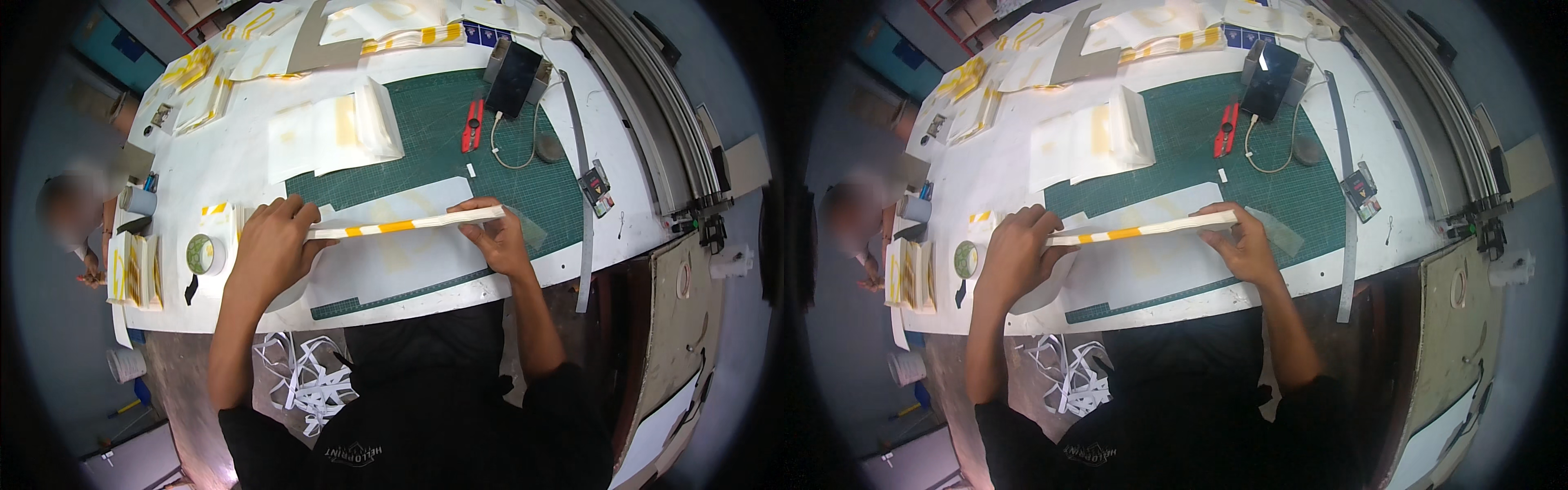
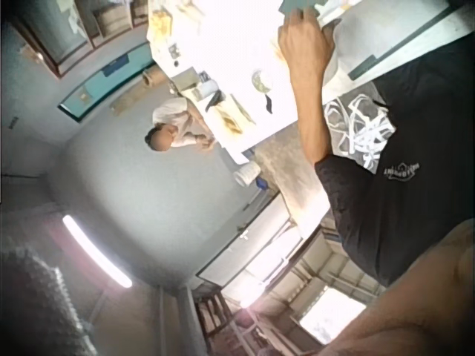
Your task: The person aligns and presses together two stacks of white paper sheets with yellow markings on a green cutting mat. They repeatedly open and close the assembled stack to check alignment, then place the finished stack onto a growing pile of similar stacks on the table.
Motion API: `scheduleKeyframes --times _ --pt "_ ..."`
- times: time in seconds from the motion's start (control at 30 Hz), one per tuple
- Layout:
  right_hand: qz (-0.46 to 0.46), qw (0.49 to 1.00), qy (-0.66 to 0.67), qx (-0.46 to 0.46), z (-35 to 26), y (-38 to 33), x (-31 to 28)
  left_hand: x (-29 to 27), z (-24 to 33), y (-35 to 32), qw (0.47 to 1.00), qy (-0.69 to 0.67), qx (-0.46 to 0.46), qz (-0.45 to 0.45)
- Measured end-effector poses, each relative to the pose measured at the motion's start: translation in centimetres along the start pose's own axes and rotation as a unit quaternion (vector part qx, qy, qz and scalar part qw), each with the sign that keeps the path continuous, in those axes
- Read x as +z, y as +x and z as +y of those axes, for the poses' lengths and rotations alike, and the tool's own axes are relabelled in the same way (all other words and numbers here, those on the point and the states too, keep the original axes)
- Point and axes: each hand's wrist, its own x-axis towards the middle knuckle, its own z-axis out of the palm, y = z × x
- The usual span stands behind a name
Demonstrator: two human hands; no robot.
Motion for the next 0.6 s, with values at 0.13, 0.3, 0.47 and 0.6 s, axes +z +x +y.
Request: scheduleKeyframes --times 0.13,0.3,0.47,0.6 --pt "0.020 1.000 0.009 -0.015 -0.1 0.8 0.2 0.0 0.8 0.8 0.996 0.082 0.010 0.015" --pt "0.051 0.998 0.014 -0.044 -0.3 1.6 2.3 0.0 0.8 1.7 0.993 0.114 0.004 -0.012" --pt "0.082 0.993 0.080 0.016 0.1 2.1 2.9 -0.7 -1.3 2.3 0.996 0.076 0.009 -0.046" --pt "0.119 0.990 0.076 0.014 0.0 2.5 2.6 -2.3 -1.8 1.6 0.996 0.023 -0.062 -0.061"
